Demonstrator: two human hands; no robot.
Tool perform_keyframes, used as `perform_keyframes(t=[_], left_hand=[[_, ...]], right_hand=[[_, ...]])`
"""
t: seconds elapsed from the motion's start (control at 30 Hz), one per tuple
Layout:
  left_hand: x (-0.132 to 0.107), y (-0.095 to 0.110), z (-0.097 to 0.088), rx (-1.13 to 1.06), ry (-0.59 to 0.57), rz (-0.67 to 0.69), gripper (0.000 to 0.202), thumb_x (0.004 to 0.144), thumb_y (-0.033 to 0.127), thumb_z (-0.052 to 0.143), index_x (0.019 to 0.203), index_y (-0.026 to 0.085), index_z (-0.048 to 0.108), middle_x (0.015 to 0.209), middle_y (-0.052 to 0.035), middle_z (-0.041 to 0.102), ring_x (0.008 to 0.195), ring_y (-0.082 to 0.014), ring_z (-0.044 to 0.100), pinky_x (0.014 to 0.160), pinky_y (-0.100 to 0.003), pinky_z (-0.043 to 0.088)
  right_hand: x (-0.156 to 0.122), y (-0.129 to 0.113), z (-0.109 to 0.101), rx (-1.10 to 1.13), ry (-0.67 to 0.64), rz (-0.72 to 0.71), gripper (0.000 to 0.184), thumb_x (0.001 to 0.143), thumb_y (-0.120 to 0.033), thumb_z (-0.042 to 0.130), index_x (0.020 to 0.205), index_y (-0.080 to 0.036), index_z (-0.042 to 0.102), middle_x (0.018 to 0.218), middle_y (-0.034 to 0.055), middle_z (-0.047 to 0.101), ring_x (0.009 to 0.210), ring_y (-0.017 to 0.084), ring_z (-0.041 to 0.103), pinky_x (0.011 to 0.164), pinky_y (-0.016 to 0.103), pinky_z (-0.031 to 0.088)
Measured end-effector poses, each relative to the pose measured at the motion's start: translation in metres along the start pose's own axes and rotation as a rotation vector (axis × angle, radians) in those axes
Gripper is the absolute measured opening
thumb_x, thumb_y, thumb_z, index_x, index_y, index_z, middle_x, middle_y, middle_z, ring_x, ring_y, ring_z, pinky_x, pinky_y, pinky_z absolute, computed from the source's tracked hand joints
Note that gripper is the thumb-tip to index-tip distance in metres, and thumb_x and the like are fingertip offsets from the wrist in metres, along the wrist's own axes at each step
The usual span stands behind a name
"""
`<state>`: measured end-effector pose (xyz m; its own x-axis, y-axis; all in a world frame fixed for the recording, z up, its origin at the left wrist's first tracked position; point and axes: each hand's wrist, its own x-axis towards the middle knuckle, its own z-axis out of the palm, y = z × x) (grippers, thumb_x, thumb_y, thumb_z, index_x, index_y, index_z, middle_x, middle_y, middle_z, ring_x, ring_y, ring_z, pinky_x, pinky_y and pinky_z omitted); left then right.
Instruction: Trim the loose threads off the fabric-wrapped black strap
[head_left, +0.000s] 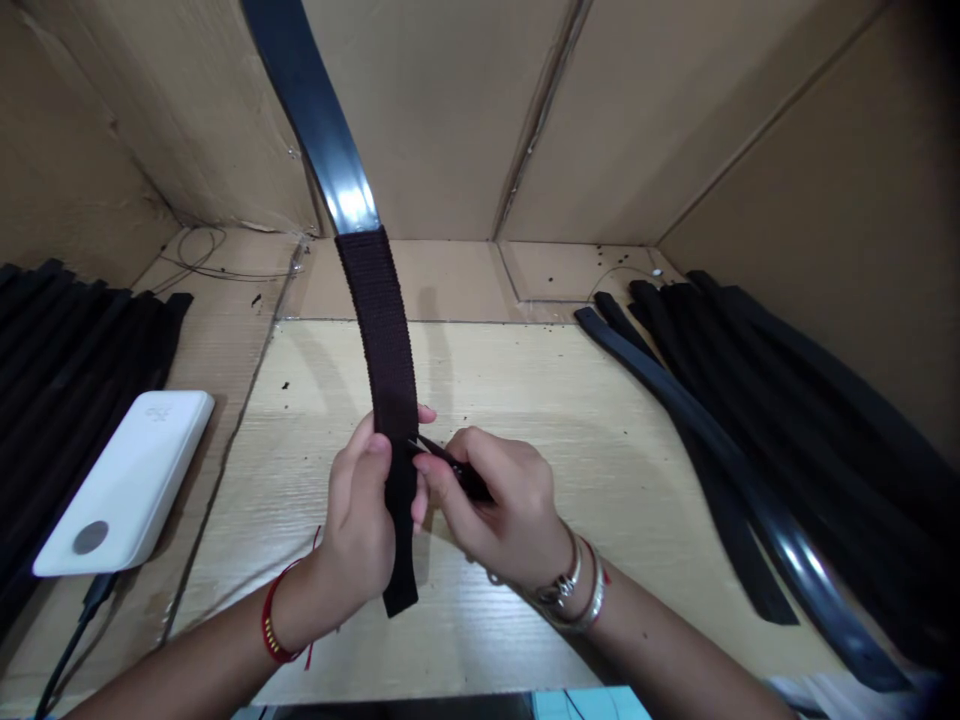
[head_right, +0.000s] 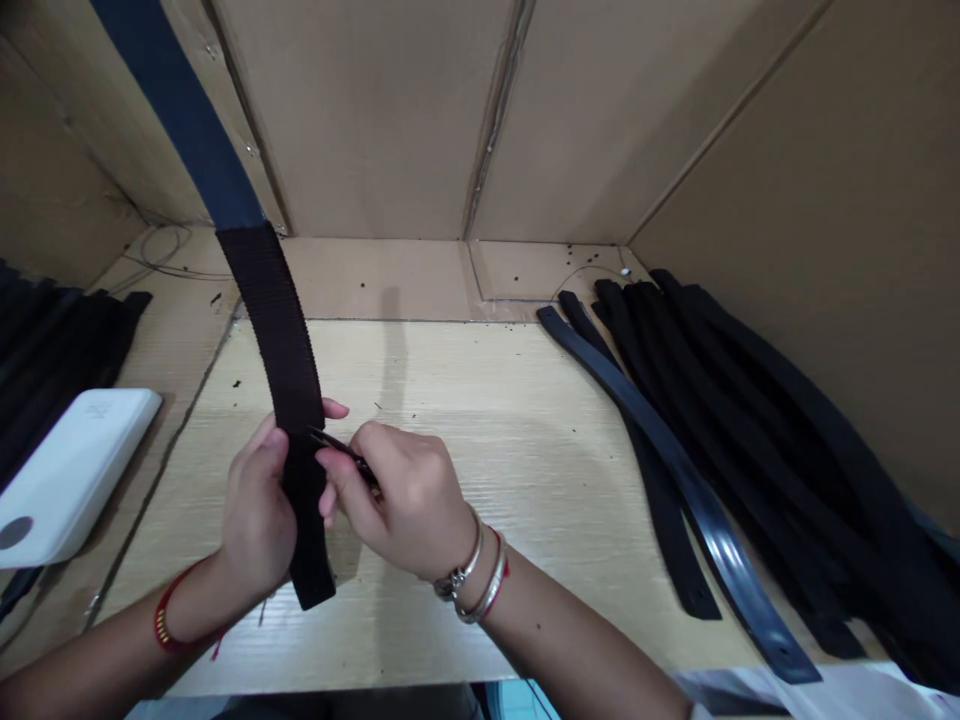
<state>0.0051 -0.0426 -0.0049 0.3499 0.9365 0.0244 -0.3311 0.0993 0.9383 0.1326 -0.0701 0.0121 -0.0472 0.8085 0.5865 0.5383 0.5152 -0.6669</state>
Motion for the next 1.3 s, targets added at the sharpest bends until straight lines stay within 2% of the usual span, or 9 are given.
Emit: perform_keyframes(t=[0.23,0.3,0.37,0.47,0.67,0.73,0.9,1.07,1.3], left_hand=[[-0.009,-0.008,0.002,0.069,0.058,0.064,0.036,0.1,0.05,0.034,0.105,0.02,0.054,0.054,0.0043,0.05,0.043,-0.0104,0.045,0.044,-0.022,0.04],[-0.011,-0.009,0.002,0.11,0.065,0.102,0.034,0.1,0.048,0.036,0.104,0.02,0.054,0.057,0.0042,0.051,0.045,-0.0099,0.046,0.046,-0.022,0.042],[-0.01,-0.011,0.001,0.128,0.04,0.118,0.033,0.101,0.047,0.034,0.105,0.02,0.053,0.056,0.0043,0.051,0.046,-0.0101,0.046,0.046,-0.022,0.041],[-0.008,-0.012,0.0,0.128,0.009,0.102,0.034,0.101,0.047,0.032,0.107,0.02,0.052,0.052,0.005,0.049,0.045,-0.0104,0.045,0.045,-0.021,0.039],[-0.003,-0.002,0.001,0.118,0.025,0.001,0.038,0.099,0.052,0.034,0.103,0.019,0.053,0.049,0.0053,0.048,0.04,-0.0093,0.044,0.04,-0.019,0.038],[-0.001,0.003,0.001,0.129,0.052,-0.001,0.039,0.099,0.052,0.033,0.103,0.019,0.054,0.049,0.0055,0.049,0.039,-0.009,0.045,0.039,-0.018,0.038],[-0.001,0.007,-0.001,0.184,0.073,0.036,0.038,0.1,0.052,0.033,0.104,0.02,0.054,0.049,0.0057,0.049,0.038,-0.0091,0.046,0.038,-0.018,0.039],[-0.004,0.005,-0.002,0.238,0.046,0.082,0.033,0.101,0.048,0.031,0.106,0.024,0.054,0.052,0.006,0.051,0.041,-0.0087,0.048,0.04,-0.017,0.041],[-0.004,0.002,-0.004,0.276,0.061,0.093,0.033,0.102,0.047,0.03,0.108,0.025,0.053,0.052,0.0063,0.05,0.042,-0.0094,0.049,0.041,-0.02,0.041]], right_hand=[[-0.003,-0.006,0.002,0.39,-0.061,0.306,0.028,0.094,-0.019,0.058,0.071,-0.018,0.042,0.053,-0.0025,0.063,0.045,0.007,0.059,0.044,0.016,0.043],[-0.003,-0.006,0.002,0.336,-0.043,0.257,0.028,0.093,-0.018,0.059,0.07,-0.018,0.042,0.052,-0.0034,0.062,0.044,0.007,0.057,0.045,0.017,0.043],[-0.002,-0.005,0.0,0.178,-0.015,0.143,0.027,0.093,-0.016,0.059,0.071,-0.018,0.044,0.051,-0.0044,0.061,0.046,0.007,0.056,0.049,0.019,0.044],[0.0,-0.005,-0.003,0.031,-0.011,0.04,0.025,0.093,-0.013,0.059,0.072,-0.018,0.045,0.053,-0.0054,0.061,0.049,0.007,0.056,0.054,0.02,0.045],[0.003,-0.01,-0.003,0.315,-0.063,0.273,0.025,0.092,-0.012,0.06,0.072,-0.017,0.045,0.058,-0.0043,0.066,0.049,0.005,0.061,0.046,0.014,0.044],[0.003,-0.01,-0.002,0.353,-0.075,0.307,0.026,0.092,-0.014,0.06,0.071,-0.016,0.045,0.061,-0.0034,0.067,0.05,0.005,0.062,0.045,0.014,0.043],[0.003,-0.008,-0.002,0.385,-0.077,0.275,0.024,0.088,-0.01,0.064,0.071,-0.015,0.048,0.064,-0.0017,0.068,0.055,0.006,0.065,0.051,0.013,0.047],[0.001,-0.008,-0.001,0.408,-0.048,0.302,0.025,0.086,-0.01,0.067,0.071,-0.015,0.048,0.061,-0.0018,0.066,0.052,0.006,0.062,0.044,0.013,0.042],[0.001,-0.009,-0.002,0.414,-0.05,0.302,0.023,0.084,-0.008,0.067,0.07,-0.014,0.05,0.062,-0.0008,0.067,0.053,0.006,0.062,0.048,0.011,0.044]])
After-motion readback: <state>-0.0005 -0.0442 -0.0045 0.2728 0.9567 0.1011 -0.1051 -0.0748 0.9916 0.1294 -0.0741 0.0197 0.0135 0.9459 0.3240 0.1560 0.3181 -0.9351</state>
